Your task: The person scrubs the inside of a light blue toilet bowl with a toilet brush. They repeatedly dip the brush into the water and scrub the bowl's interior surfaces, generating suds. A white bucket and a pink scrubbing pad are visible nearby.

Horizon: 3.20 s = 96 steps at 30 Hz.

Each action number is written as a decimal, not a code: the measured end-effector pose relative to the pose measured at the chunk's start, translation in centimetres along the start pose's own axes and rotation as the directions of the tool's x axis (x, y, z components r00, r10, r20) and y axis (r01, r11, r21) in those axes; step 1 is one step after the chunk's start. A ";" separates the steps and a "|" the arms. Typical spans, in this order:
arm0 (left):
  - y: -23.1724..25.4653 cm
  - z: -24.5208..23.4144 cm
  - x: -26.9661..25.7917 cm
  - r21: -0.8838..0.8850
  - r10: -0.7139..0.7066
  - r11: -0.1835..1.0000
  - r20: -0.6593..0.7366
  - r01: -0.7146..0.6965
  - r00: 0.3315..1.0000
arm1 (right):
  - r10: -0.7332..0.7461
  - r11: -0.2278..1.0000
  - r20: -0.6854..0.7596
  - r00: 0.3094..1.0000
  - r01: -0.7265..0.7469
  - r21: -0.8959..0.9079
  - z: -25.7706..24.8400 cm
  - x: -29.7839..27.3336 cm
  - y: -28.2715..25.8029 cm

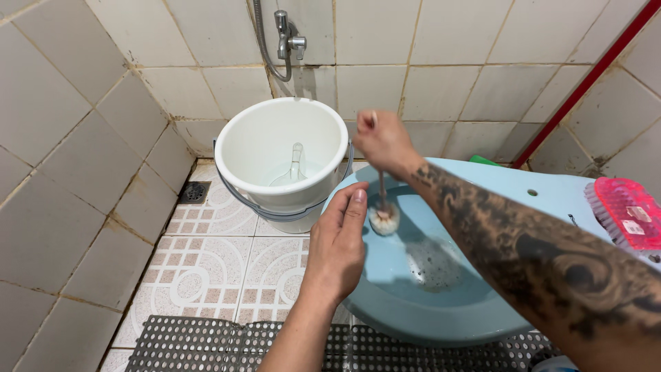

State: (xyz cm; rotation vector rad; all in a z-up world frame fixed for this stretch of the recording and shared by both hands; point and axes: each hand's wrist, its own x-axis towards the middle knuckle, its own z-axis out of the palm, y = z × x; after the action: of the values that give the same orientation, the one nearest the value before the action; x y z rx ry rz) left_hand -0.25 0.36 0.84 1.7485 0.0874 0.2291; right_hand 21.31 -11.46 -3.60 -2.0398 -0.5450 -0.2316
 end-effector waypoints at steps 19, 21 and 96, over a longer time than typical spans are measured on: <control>-0.3 -0.6 0.3 0.038 -0.122 0.992 -0.048 0.124 0.991 | 0.018 0.998 0.198 0.980 -0.029 0.051 3.0 -4.1 -1.7; -0.5 -0.7 0.4 0.036 -0.155 0.987 -0.063 0.158 0.986 | 0.031 0.997 0.218 0.976 -0.016 -0.073 2.6 -4.5 -1.6; 0.7 2.9 -1.6 0.108 -0.219 0.974 0.193 0.201 0.957 | 0.391 0.913 -0.026 0.920 -0.385 0.134 -14.9 -19.9 -2.2</control>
State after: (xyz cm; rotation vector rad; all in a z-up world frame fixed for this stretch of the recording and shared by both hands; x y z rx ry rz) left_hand -1.24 -2.83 0.85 1.8247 0.1348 -0.1115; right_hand 3.67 -29.02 -1.85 -1.9645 -0.1088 -0.0099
